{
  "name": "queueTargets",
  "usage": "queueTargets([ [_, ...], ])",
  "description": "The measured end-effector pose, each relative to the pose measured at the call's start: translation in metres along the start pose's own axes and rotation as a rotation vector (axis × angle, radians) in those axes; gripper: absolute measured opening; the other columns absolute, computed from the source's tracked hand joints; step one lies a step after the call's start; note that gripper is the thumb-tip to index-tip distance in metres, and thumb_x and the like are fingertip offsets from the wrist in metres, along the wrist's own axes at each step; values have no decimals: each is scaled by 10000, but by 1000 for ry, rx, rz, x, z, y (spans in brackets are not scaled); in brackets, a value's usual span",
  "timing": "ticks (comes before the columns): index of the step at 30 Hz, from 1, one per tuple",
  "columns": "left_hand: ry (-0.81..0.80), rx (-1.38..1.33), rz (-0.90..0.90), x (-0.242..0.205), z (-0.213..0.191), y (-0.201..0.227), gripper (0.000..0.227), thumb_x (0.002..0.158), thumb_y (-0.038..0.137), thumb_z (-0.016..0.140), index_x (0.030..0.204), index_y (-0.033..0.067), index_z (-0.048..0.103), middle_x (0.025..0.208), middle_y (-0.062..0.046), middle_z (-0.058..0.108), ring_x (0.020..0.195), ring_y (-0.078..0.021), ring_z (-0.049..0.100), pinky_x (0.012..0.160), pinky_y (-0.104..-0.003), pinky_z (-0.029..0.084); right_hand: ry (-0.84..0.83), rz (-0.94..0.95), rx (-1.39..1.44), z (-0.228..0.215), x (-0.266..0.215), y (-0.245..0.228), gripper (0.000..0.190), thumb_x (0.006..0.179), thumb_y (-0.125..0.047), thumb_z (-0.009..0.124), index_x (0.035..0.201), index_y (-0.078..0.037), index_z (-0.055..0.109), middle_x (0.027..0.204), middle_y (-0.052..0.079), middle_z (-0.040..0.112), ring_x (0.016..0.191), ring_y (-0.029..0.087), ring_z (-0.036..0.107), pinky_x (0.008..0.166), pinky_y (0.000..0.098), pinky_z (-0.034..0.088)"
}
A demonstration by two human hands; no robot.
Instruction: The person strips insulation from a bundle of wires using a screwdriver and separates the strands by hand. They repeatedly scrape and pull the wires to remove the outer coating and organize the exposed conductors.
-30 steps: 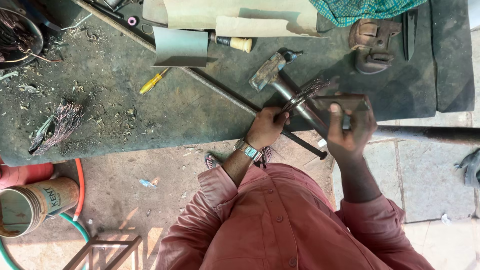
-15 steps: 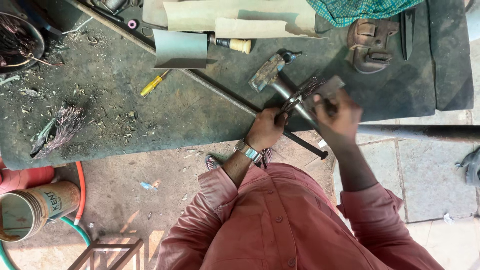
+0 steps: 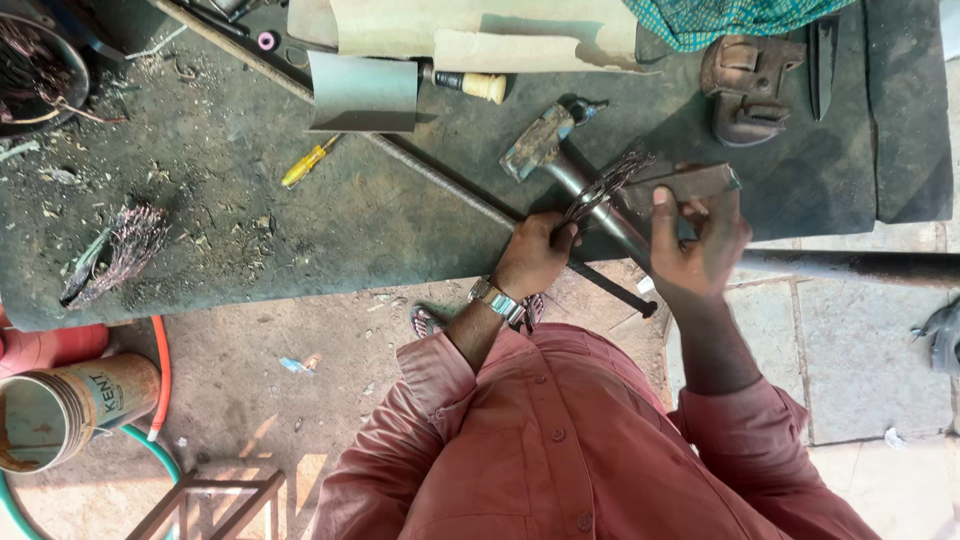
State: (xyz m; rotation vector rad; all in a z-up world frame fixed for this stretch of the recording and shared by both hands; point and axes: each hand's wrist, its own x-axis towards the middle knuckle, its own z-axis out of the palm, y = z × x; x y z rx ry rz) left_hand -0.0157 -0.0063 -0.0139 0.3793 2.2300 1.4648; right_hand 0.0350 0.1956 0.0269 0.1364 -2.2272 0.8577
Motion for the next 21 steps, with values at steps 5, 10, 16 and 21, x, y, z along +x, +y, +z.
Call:
queueTargets([
  [5, -2, 4, 31, 0, 1, 1, 198, 979, 167, 609, 880, 40, 724, 740, -133, 723, 642, -231, 722, 601, -386, 542, -330, 276, 20, -1, 16, -24, 160, 1017, -96, 716, 1089, 7, 617, 974, 182, 697, 805, 285, 720, 695, 402, 558],
  [10, -10, -21, -25, -1, 2, -2, 201, 980, 181, 619, 889, 43, 733, 729, -128, 722, 627, -216, 710, 592, -372, 536, -163, 146, 47, -11, 22, -43, 136, 1075, -100, 683, 1142, 0, 621, 1058, 197, 695, 906, 323, 706, 774, 411, 554],
  [16, 34, -21, 69, 1, 3, -2, 178, 969, 167, 630, 921, 43, 749, 764, -129, 732, 675, -207, 726, 620, -361, 548, -393, 103, -186, -3, 25, -30, 181, 988, -120, 737, 1014, -6, 599, 961, 191, 659, 835, 383, 650, 710, 468, 509],
  [21, 2, -14, -21, -2, 5, -5, 192, 975, 184, 626, 928, 46, 752, 736, -145, 722, 629, -230, 713, 601, -377, 530, -210, 134, -51, -2, 12, -27, 203, 1055, -131, 738, 1017, -2, 585, 959, 193, 663, 788, 344, 662, 693, 455, 509],
])
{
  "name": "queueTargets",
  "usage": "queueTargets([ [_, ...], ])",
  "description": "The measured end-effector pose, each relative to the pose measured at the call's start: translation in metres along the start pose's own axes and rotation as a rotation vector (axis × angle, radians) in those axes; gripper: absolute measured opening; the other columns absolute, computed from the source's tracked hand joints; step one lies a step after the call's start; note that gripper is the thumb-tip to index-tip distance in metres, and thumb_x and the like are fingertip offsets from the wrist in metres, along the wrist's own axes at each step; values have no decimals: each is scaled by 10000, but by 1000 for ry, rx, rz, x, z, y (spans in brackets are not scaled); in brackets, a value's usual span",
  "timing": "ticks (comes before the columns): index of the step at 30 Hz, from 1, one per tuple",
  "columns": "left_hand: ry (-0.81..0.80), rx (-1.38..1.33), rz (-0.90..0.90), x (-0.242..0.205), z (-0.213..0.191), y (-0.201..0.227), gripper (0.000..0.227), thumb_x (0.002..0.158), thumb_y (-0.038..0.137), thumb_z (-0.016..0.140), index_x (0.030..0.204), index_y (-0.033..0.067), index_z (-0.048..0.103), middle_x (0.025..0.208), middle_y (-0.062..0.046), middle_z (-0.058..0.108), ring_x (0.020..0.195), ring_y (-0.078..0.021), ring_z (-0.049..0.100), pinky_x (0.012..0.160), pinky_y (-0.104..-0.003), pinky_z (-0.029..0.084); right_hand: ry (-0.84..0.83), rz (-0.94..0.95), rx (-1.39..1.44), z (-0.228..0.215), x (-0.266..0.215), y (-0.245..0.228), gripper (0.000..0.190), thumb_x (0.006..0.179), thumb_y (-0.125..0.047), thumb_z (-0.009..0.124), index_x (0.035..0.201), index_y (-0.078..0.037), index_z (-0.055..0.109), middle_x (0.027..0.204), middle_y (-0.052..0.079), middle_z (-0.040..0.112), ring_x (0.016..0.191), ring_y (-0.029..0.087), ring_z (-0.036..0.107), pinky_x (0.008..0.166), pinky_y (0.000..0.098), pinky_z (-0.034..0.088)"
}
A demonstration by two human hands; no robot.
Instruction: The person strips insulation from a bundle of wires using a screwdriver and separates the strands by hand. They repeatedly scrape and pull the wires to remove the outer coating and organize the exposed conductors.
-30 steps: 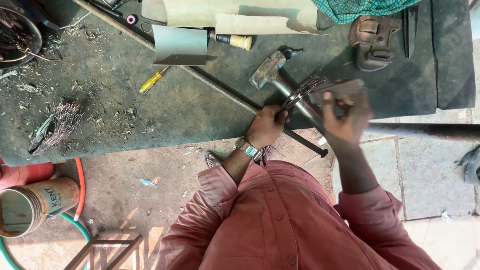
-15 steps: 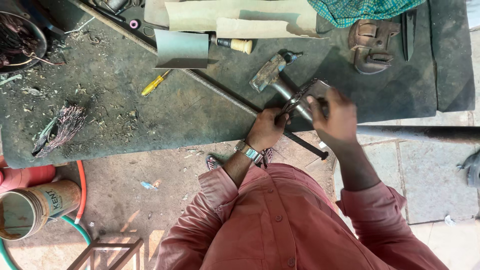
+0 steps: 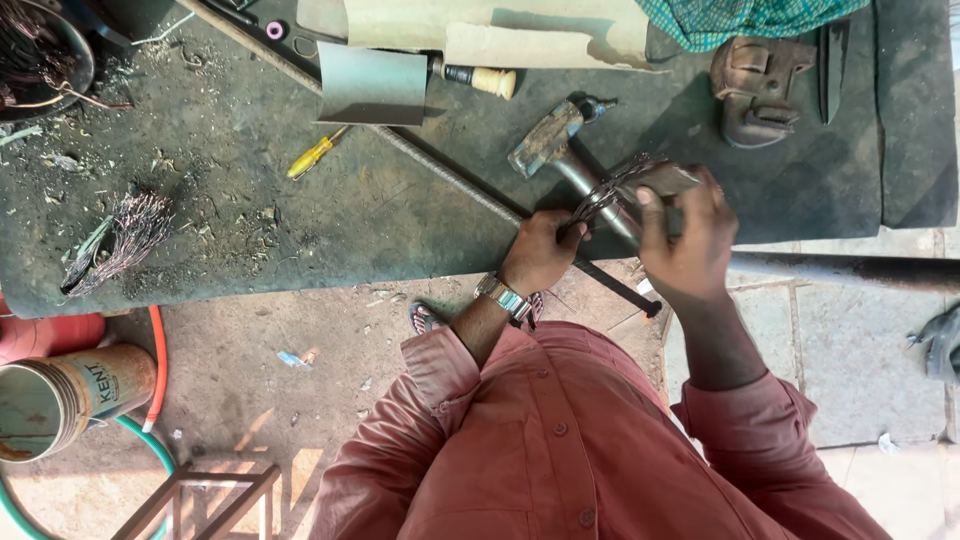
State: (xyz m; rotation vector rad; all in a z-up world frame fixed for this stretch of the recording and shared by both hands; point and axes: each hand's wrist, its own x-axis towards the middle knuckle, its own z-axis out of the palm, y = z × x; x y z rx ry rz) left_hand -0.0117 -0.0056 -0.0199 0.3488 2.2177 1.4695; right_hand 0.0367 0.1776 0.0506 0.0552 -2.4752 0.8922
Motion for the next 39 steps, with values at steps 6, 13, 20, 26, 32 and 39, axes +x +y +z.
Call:
queueTargets([
  [6, 42, -15, 116, 5, -1, 5, 185, 974, 170, 630, 907, 47, 750, 717, -114, 716, 605, -203, 706, 564, -365, 529, -52, 56, -23, 6, 1, 11, 165, 1041, -116, 721, 1068, 11, 620, 965, 204, 680, 802, 375, 670, 706, 459, 513],
  [13, 1, -17, 20, 0, -1, 3, 181, 968, 173, 624, 923, 59, 756, 640, -116, 684, 535, -188, 669, 515, -369, 499, -181, 60, -26, 9, -3, 20, 156, 993, -77, 689, 1082, 13, 597, 988, 206, 670, 813, 320, 691, 693, 416, 538],
  [20, 10, -21, 7, 1, 3, -1, 181, 976, 190, 639, 940, 60, 760, 652, -112, 690, 540, -169, 665, 524, -360, 502, -55, -75, 97, -4, 1, -4, 128, 1034, -62, 682, 1138, -20, 619, 1103, 197, 677, 914, 325, 716, 753, 414, 574],
  [26, 6, 38, 29, 7, 1, -4, 201, 981, 245, 664, 993, 88, 789, 643, -124, 676, 524, -163, 628, 522, -359, 475, -61, -67, -14, -7, 5, -3, 153, 1026, -71, 710, 1165, -41, 652, 1108, 166, 696, 929, 307, 720, 756, 409, 573],
  [32, 6, 23, 49, 7, 4, -9, 203, 976, 240, 654, 1013, 89, 784, 658, -102, 686, 515, -146, 615, 504, -350, 465, 120, -95, 44, 8, 0, 3, 203, 1041, -83, 768, 1150, -21, 609, 1090, 170, 701, 949, 266, 724, 805, 387, 589],
  [39, -30, 11, -41, 3, 3, -2, 201, 997, 229, 651, 1016, 73, 777, 577, -93, 631, 483, -152, 579, 471, -360, 433, 147, -31, 49, -4, -7, 8, 181, 1023, -101, 779, 1132, -15, 663, 1026, 118, 728, 851, 225, 708, 745, 361, 565],
])
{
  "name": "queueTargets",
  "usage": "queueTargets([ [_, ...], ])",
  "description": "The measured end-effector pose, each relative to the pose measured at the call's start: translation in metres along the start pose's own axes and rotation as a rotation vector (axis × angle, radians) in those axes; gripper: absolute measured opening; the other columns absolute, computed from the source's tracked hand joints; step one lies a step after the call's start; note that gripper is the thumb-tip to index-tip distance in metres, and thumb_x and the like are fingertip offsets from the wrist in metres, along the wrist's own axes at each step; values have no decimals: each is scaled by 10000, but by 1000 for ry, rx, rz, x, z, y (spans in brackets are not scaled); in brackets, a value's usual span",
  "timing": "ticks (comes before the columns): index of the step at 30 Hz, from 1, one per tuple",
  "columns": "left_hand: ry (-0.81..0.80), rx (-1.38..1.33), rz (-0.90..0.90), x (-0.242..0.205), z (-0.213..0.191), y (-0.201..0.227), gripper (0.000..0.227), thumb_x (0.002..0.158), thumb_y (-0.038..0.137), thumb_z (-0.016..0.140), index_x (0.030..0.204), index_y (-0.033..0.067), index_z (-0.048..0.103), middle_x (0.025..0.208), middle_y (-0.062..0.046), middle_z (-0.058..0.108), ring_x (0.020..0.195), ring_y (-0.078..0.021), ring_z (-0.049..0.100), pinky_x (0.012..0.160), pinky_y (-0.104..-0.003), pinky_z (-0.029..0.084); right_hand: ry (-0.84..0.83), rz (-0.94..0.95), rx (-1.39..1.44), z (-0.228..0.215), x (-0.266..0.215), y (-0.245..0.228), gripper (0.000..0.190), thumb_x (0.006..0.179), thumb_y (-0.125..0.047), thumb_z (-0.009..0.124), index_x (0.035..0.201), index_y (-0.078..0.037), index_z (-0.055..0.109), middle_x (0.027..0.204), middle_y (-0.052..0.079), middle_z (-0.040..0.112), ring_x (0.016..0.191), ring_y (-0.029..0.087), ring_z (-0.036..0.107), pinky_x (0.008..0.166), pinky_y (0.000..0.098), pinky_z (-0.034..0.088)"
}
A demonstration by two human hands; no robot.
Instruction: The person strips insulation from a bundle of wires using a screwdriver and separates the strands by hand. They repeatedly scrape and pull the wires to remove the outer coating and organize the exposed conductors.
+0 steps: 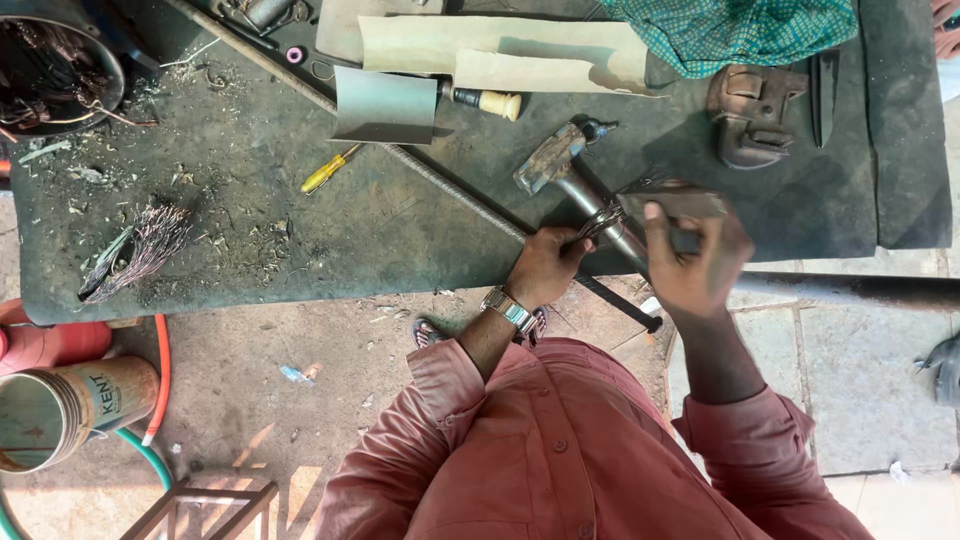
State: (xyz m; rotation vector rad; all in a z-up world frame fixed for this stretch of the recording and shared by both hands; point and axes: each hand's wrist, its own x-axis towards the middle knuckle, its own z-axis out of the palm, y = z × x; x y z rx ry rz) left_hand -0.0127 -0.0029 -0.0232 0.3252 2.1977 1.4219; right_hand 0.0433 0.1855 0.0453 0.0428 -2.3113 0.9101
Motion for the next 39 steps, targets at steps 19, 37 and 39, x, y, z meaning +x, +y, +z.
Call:
queueTargets([
  [19, 161, 41, 180, -8, 5, 6, 181, 969, 183, 639, 988, 45, 755, 743, -195, 694, 586, -276, 690, 547, -423, 521, -241, 158, 54, 14, 14, -8, 223, 981, -72, 762, 1177, -63, 656, 1002, 121, 750, 828, 183, 777, 706, 298, 608],
  [37, 140, -194, 263, -70, -61, 25, 282, 1003, 232, 656, 1164, 19, 567, 827, -15, 634, 732, -100, 559, 658, -313, 496, -417, 462, -245, -10, 35, 10, 202, 1021, -246, 739, 1028, -46, 712, 803, 148, 727, 675, 320, 704, 701, 466, 547],
  [39, 140, -172, 161, -78, -63, 33, 261, 1029, 235, 623, 1192, 31, 623, 757, -43, 560, 693, -113, 502, 637, -328, 465, -144, 14, -366, -11, 41, -2, 281, 838, -144, 783, 1070, 1, 715, 917, 198, 728, 790, 369, 715, 721, 445, 562],
])
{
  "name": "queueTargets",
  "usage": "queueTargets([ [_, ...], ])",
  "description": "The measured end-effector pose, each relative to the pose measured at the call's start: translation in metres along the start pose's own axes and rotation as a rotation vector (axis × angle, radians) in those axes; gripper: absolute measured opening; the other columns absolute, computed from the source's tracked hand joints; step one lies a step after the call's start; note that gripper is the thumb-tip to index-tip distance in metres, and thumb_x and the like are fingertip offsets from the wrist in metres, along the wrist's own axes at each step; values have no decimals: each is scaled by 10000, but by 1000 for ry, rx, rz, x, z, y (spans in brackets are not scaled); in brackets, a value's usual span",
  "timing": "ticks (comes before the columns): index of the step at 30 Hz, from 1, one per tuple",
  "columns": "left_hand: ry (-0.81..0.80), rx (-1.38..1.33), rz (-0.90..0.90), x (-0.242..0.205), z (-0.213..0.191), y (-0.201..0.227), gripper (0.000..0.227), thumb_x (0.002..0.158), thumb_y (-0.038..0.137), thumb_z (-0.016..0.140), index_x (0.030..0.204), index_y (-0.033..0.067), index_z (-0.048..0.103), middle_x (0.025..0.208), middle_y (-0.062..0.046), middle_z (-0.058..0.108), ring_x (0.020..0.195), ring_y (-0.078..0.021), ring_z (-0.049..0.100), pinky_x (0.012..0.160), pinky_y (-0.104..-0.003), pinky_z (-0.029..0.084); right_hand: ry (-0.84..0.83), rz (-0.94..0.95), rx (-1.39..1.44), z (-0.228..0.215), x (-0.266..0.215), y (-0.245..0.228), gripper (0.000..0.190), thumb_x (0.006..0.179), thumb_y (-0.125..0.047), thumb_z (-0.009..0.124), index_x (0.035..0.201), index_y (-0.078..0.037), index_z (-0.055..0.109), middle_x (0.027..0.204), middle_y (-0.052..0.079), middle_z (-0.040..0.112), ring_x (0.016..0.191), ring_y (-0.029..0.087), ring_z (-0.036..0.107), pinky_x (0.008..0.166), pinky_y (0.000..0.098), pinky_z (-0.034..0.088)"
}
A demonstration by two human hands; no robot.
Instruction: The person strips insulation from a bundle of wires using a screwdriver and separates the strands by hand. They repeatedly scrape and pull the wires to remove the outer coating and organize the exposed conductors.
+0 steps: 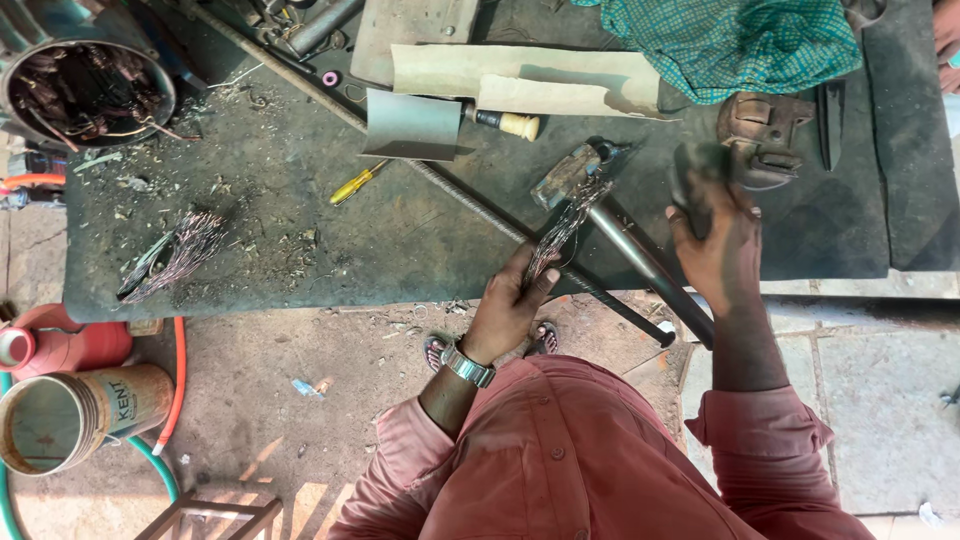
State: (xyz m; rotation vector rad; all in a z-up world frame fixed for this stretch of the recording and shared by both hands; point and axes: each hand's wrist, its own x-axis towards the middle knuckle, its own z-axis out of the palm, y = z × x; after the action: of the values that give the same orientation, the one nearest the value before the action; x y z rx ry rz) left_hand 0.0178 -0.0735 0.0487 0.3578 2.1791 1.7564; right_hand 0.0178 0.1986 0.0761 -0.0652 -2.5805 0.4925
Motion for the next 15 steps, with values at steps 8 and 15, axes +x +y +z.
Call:
queueTargets([
  [8, 100, 170, 108, -18, -14, 17, 256, 1053, 181, 569, 1227, -6, 569, 847, -200, 610, 751, -322, 615, 712, -425, 496, -633, 230, 915, 18, -27, -57, 259, 977, -102, 703, 1228, -49, 739, 1116, 53, 790, 874, 101, 713, 750, 262, 566],
  [15, 86, 294, 241, -38, -35, 20, 209, 1055, 173, 575, 1106, -27, 602, 876, -214, 660, 808, -425, 651, 690, -472, 482, -772, 214, 1450, 57, -45, -99, 429, 1000, -21, 618, 1423, 27, 559, 1436, 124, 624, 1105, 84, 604, 890, 262, 523],
])
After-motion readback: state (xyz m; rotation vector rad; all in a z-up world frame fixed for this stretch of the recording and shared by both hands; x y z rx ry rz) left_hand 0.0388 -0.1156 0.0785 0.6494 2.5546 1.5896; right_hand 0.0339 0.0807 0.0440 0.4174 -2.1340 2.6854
